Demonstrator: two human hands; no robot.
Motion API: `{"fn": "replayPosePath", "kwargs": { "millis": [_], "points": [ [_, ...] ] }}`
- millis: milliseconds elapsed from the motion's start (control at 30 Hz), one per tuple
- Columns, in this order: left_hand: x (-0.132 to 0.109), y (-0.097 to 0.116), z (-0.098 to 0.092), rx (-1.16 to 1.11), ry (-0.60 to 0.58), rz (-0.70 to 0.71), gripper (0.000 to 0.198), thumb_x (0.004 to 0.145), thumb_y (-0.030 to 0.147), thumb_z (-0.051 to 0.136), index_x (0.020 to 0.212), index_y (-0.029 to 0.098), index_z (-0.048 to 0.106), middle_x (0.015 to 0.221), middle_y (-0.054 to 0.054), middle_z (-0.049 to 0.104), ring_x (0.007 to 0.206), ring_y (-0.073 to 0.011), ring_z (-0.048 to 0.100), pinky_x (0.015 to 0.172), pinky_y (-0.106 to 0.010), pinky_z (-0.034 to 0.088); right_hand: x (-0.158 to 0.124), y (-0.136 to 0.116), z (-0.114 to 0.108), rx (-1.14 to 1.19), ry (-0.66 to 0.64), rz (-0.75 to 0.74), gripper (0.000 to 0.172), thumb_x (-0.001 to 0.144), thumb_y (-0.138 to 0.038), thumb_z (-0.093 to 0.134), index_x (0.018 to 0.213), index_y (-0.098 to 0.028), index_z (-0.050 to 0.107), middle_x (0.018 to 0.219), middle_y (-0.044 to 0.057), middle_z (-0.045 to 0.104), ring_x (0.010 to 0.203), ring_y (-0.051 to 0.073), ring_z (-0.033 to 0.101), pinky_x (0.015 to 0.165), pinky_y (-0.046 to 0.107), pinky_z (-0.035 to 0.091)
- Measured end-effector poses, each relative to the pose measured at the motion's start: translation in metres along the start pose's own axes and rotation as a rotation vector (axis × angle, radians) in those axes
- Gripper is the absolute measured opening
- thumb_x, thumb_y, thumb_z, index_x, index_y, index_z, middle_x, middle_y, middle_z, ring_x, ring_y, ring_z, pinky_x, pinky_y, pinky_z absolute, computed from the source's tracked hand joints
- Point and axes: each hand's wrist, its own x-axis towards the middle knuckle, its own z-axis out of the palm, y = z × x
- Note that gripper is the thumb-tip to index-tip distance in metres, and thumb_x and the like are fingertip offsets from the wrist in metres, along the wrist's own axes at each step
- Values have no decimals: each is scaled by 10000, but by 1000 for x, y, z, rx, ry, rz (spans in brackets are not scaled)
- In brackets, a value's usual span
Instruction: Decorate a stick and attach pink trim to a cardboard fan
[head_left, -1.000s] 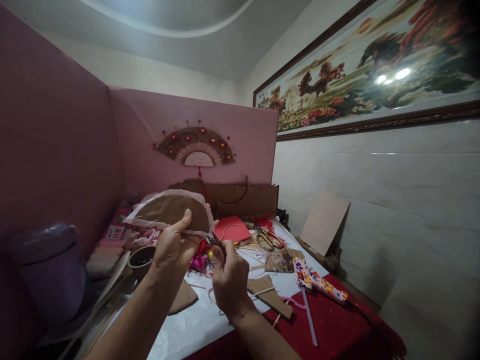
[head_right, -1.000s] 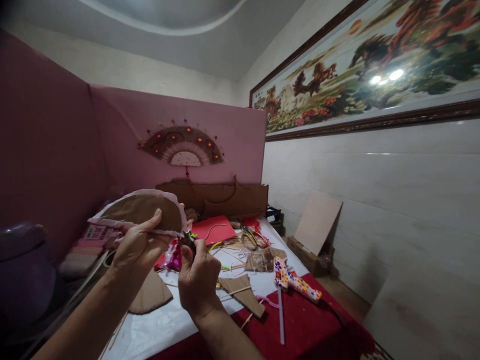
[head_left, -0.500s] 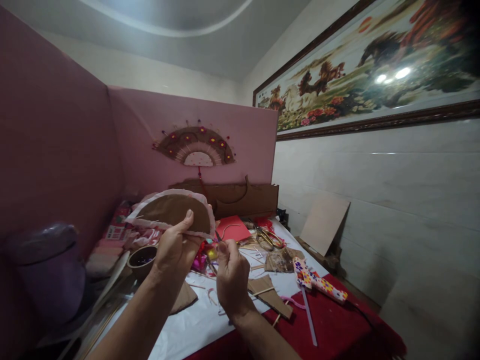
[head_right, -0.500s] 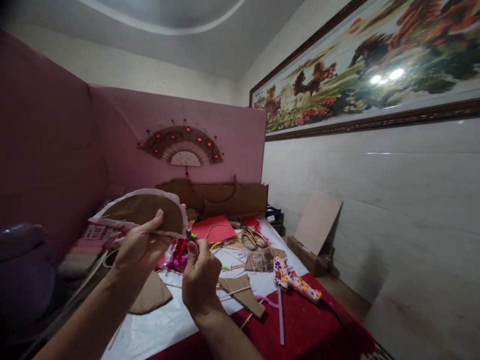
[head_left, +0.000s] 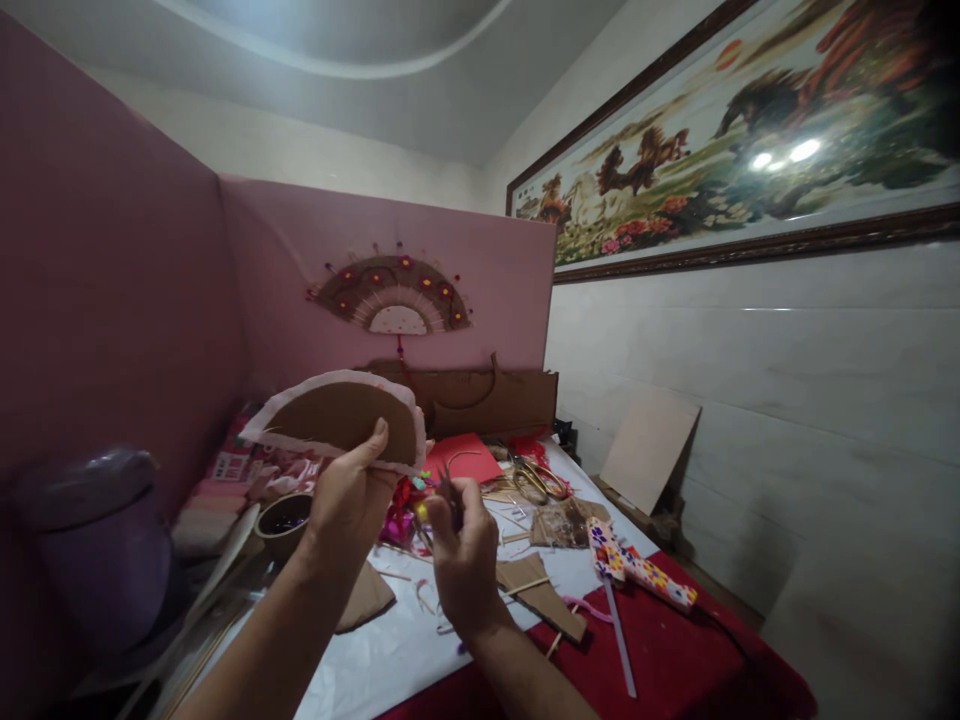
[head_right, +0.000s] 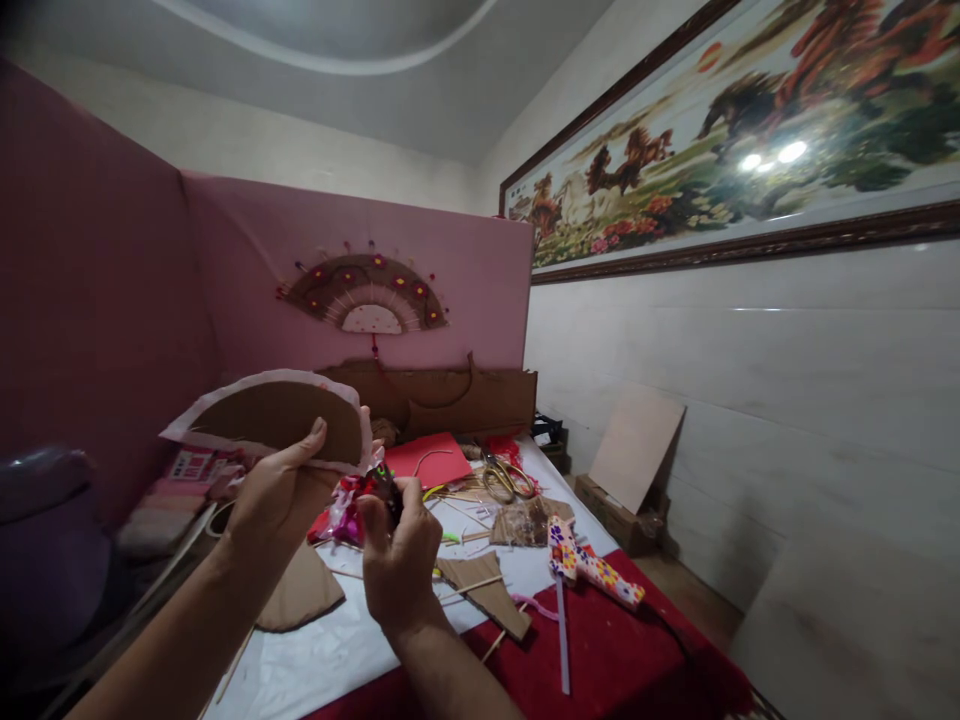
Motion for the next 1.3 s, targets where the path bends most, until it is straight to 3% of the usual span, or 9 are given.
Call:
{"fn": "replayPosePath", "kwargs": {
  "millis": [167,533,700,1000,1100,1200,1300],
  "points": [
    [-7,-8,2,46,-42,87,544,689,-77,611,1116,259,619,1038,-19,708,1027,-214,623,926,-384,490,6,-3,1,300,39,73,224,861,-359,484,766,-165,545,557,-47,487,500,95,429,480,199,364],
    [-13,-22,-1,182,-50,91,611,546,-48,739,1076,242,646,933,-8,732,964,-210,647,886,-300,499,12,1,1,364,104,150,220,796,-363,561,774,-146,591,558,-52,468,510,92,400,480,205,352],
    [-19,-24,4,186,-42,90,642,520,-62,739,1071,253,644,922,0,732,982,-220,636,881,-315,500,13,0,1,343,127,120,219,812,-353,527,690,-172,503,545,-67,388,497,87,348,451,199,307],
    [-8,-12,1,69,-77,82,508,731,-46,562,1134,262,602,1017,-18,711,1045,-216,610,922,-385,488,16,5,-4,297,218,239,170,776,-295,505,655,-191,445,533,-78,353,488,88,328,451,196,304],
    [-3,-1,0,-25,-108,-20,424,822,5,459,1175,209,577,1089,-82,684,1048,-237,611,924,-461,476,18,9,-3,250,119,230,204,766,-279,525,606,-192,433,538,-67,370,511,94,351,479,204,320],
    [2,10,-1,-87,-84,-112,358,889,94,388,1198,149,559,1099,-144,672,1029,-262,621,919,-509,463,15,10,-1,268,-12,242,141,809,-320,517,791,-180,514,588,-46,470,524,107,417,498,214,346],
    [4,15,-4,-120,-94,-165,357,911,156,371,1225,145,541,1088,-156,675,1026,-269,622,942,-538,431,10,10,3,343,-89,244,258,872,-437,439,888,-186,497,602,-45,470,507,106,416,474,213,327]
  ]
}}
